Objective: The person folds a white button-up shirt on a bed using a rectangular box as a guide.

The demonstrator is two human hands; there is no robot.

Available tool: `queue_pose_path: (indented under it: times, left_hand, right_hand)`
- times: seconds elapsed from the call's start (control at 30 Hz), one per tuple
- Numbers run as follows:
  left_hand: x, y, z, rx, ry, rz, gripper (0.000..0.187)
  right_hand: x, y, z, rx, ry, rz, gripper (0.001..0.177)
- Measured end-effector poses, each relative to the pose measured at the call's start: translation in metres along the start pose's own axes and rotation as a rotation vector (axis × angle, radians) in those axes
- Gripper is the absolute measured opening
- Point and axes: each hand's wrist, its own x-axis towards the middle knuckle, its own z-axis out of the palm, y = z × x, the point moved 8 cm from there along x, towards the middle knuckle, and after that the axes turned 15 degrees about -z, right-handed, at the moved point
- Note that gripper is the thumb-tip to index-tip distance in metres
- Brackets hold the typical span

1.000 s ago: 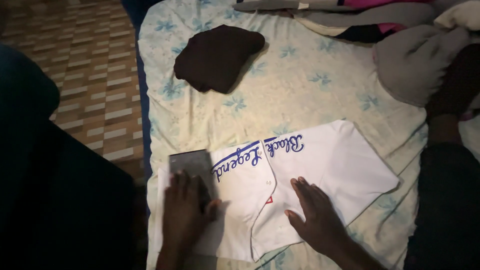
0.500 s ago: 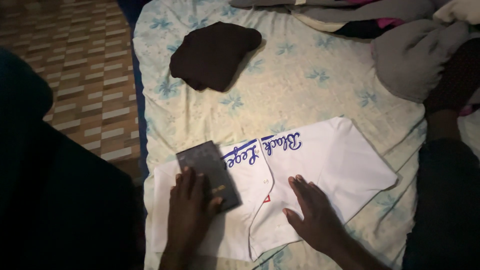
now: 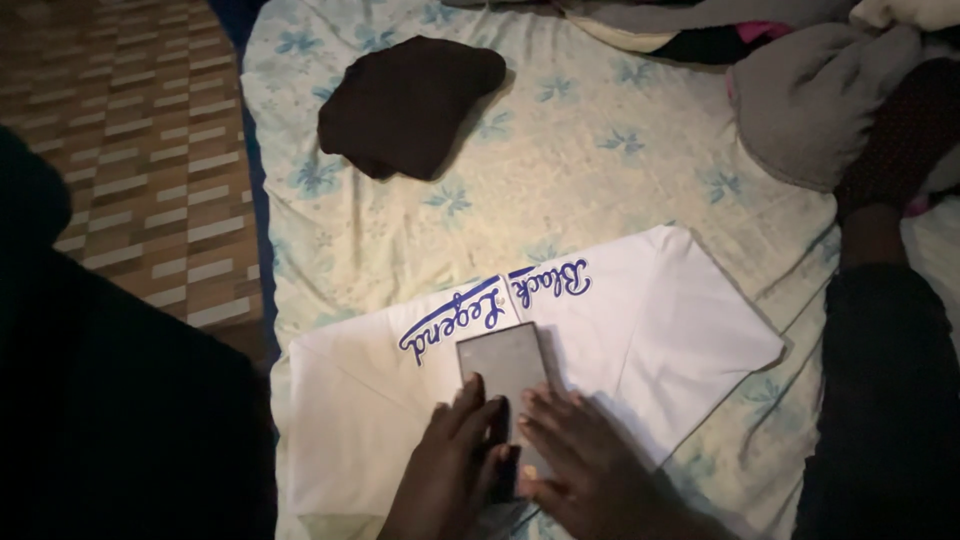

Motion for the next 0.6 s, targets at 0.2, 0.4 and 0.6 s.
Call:
queue_pose_path:
  times: [0.2,0.4,0.6]
  left_hand:
    - [0.001,0.021,-0.026,-0.221,-0.104,-0.005,0.059]
    - [0.017,-0.014,-0.04,0.294,0.2,0.017,0.055]
    - [0.027,0.005,-0.043,0.354,0.12,-0.105,0.044]
  right_hand:
    - [0.008,-0.001,0.004,-0.231,-0.155,0.01,0.077]
    - [0.004,0.038,-0.019,-0.292,-0.11,0.278,0.085]
    - [0.002,0.055,-0.03,-0.315,-0.176,0.388,0.1]
